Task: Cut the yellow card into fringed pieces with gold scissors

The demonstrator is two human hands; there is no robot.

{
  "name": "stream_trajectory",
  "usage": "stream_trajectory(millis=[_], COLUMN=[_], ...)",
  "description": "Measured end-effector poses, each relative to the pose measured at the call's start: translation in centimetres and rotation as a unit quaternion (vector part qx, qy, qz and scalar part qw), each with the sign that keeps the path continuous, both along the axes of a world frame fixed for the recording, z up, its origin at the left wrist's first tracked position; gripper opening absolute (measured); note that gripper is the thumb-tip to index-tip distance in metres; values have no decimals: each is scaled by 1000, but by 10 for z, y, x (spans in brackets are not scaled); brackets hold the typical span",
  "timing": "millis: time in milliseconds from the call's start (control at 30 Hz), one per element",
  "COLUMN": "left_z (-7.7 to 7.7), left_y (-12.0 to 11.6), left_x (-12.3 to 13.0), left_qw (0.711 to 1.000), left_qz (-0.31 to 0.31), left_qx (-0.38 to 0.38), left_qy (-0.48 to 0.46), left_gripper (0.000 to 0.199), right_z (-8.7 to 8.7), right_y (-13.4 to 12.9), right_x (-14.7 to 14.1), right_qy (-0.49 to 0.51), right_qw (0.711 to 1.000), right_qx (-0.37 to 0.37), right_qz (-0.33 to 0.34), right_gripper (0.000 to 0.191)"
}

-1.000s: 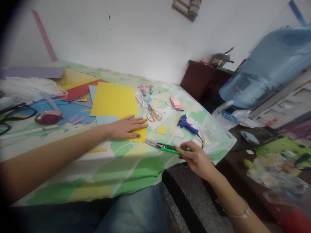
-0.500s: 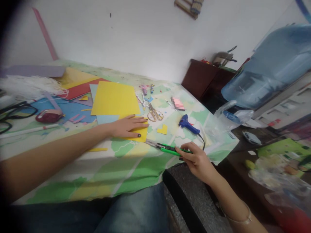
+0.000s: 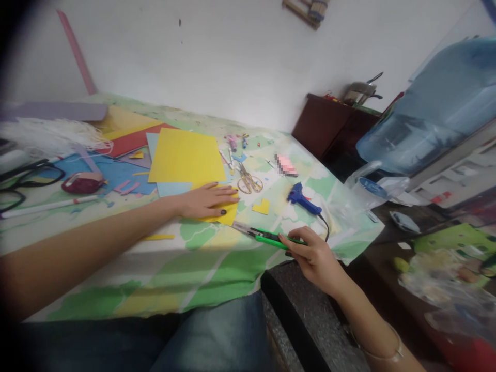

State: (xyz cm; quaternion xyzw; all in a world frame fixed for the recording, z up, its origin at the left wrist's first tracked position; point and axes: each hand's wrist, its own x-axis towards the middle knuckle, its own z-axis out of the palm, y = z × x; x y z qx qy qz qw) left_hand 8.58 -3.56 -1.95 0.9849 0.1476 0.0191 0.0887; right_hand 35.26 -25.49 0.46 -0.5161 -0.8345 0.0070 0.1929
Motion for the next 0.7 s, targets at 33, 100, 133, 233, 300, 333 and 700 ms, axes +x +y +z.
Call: stream_trajectory(millis=[33,100,133,233,300,333,700], left_z=[0,0,1,2,2,2,0], left_y=[0,-1,-1,-2,-2,-2,0], left_x=[0,0,0,0,-1,-1,-1], left_qw=[1000,1000,1000,1000,1000,1000,1000], left_qz=[0,1,1,-1,-1,-1,2], left_qx=[0,-1,-2,-3,-4,-4,-14], left_qy=[-1,-5,-6,-11,-13,-14,-17], left_gripper=[57,58,59,62,63,63,64], right_z=[0,0,0,-3,-5,-6,-10], right_y=[0,-1,-1,-2,-2,-2,8], right_x=[0,2,3,5,5,5,1], right_qy=[1,5,8,20,26,28,38], right_qw=[1000,1000,1000,1000,999,999,999], right_qx=[-2,-3,-2,7,14,18,13], right_qz=[-2,-6,-9,-22,-30,-33,-15], right_gripper=[45,44,43,43,42,42,40])
